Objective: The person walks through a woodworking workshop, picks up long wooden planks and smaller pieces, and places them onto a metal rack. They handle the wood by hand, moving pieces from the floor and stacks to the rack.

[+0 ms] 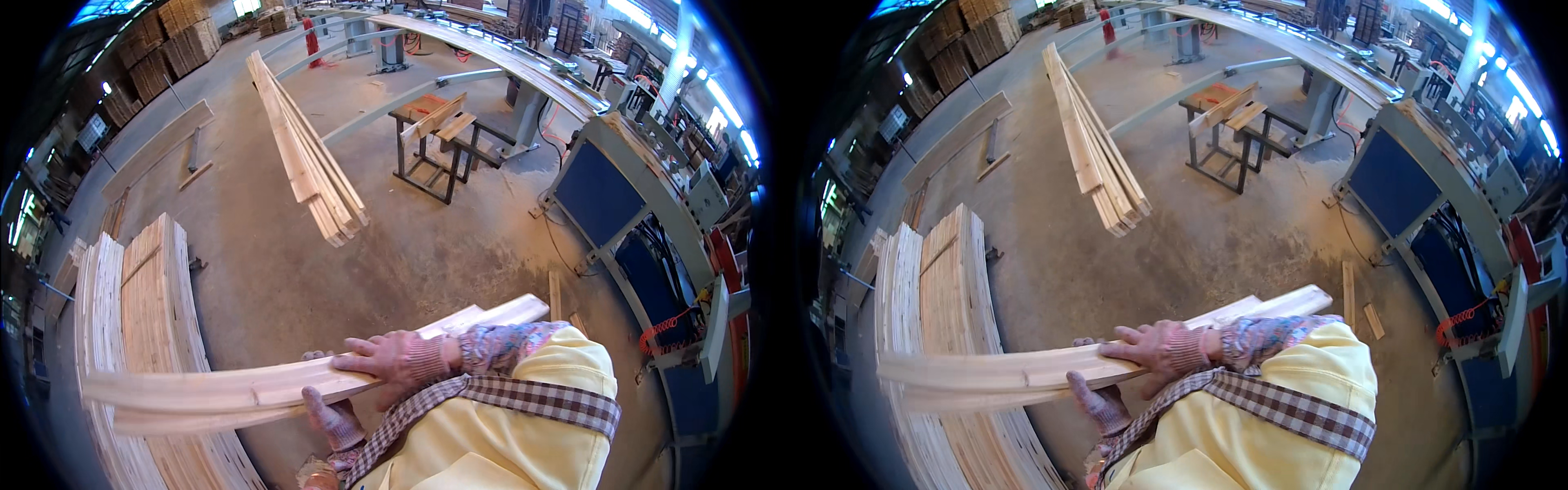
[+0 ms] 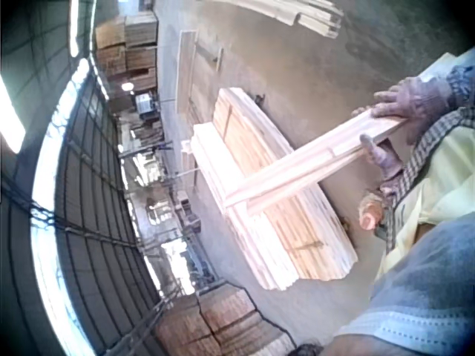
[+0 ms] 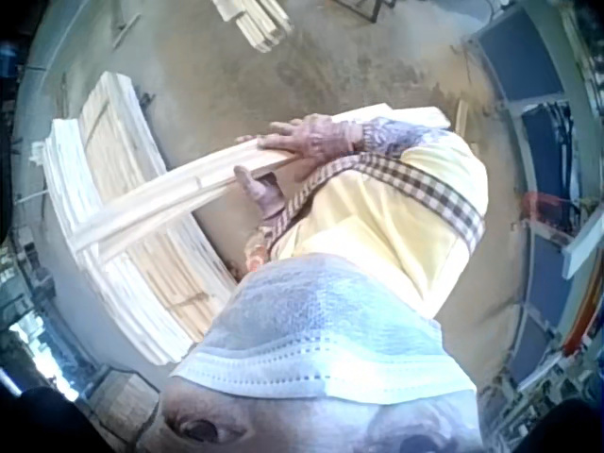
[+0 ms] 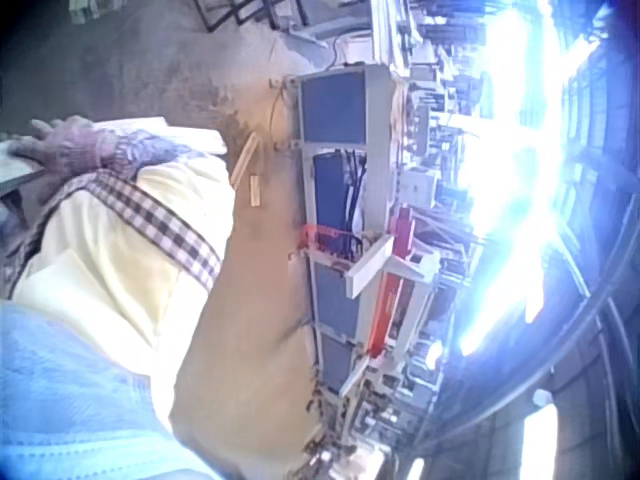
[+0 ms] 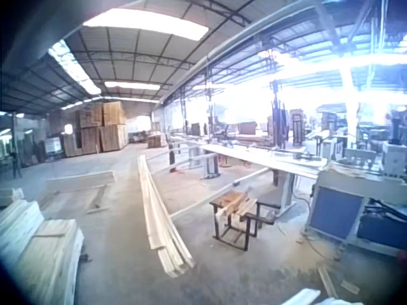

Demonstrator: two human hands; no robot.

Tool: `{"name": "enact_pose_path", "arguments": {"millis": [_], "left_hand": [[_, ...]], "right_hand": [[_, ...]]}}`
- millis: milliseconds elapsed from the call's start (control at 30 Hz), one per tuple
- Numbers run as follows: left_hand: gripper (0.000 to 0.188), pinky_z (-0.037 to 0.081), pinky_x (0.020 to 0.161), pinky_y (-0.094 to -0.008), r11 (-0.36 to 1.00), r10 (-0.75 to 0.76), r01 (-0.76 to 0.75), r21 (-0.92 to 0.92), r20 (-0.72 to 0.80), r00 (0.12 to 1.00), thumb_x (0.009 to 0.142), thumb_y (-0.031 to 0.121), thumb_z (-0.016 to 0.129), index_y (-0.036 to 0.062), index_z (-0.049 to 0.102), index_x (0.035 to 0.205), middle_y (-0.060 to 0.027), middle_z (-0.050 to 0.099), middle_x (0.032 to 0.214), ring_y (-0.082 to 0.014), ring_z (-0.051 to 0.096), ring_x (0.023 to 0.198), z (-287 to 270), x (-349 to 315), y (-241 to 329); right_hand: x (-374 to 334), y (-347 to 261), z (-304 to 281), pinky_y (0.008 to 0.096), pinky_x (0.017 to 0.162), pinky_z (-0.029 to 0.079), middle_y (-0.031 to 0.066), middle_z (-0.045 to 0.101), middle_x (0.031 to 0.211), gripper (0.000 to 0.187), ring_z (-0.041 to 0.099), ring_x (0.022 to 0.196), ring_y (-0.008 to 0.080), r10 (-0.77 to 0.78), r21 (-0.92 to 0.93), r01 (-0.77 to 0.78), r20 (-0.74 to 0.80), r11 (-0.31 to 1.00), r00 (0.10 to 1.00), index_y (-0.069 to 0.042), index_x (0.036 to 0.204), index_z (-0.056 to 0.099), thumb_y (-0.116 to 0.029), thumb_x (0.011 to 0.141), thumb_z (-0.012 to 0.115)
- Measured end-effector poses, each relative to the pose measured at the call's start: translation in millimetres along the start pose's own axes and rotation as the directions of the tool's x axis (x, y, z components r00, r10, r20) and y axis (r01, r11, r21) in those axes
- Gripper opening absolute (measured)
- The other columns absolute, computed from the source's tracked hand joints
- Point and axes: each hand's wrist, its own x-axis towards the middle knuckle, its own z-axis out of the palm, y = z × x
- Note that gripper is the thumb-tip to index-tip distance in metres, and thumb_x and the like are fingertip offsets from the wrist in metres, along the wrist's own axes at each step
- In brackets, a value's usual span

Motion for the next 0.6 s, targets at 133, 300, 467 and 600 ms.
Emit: {"name": "enact_pose_path", "arguments": {"millis": [133,300,467,600], "left_hand": [[0.075,0.04,0.11,-0.0458,0.981,-0.192,0.191,0.034,0.039,0.981,0.094,0.057,0.056,-0.0024,0.043,0.139,-0.0156,0.055,0.13,-0.0315,0.053,0.123,-6,71,11],[0.086,0.041,0.109,-0.0448,0.933,-0.354,0.339,0.123,0.144,0.924,0.087,0.062,0.064,-0.0026,0.042,0.138,-0.0159,0.053,0.13,-0.0308,0.053,0.122,-15,196,43],[0.093,0.043,0.106,-0.0466,0.962,-0.272,0.264,0.066,0.234,0.933,0.081,0.061,0.072,0.0147,0.028,0.149,-0.0147,0.051,0.127,-0.0311,0.053,0.118,-25,328,101],[0.094,0.042,0.107,-0.0496,0.977,-0.203,0.211,-0.022,0.194,0.96,0.079,0.061,0.073,0.0145,0.029,0.149,-0.015,0.052,0.127,-0.0321,0.052,0.119,-52,402,128]], "right_hand": [[52,28,9,0.0472,0.092,0.051,0.0202,0.05,0.132,0.101,0.058,0.115,0.0386,0.176,0.13,-0.178,0.031,0.975,0.984,-0.022,0.155,0.027,-0.047,0.072,0.078],[149,51,-11,0.0462,0.092,0.05,0.0181,0.055,0.126,0.099,0.059,0.116,0.037,0.392,0.275,-0.397,0.074,0.876,0.917,-0.023,0.156,0.025,-0.048,0.074,0.076],[279,64,-59,0.0468,0.087,0.052,0.0199,0.056,0.115,0.092,0.061,0.107,0.0371,0.341,0.236,-0.331,-0.001,0.914,0.94,-0.022,0.153,0.03,-0.052,0.077,0.071],[375,85,-65,0.0473,0.09,0.051,0.0187,0.055,0.116,0.093,0.059,0.111,0.0369,0.28,0.191,-0.283,0.043,0.94,0.959,-0.023,0.153,0.03,-0.056,0.077,0.07]]}}
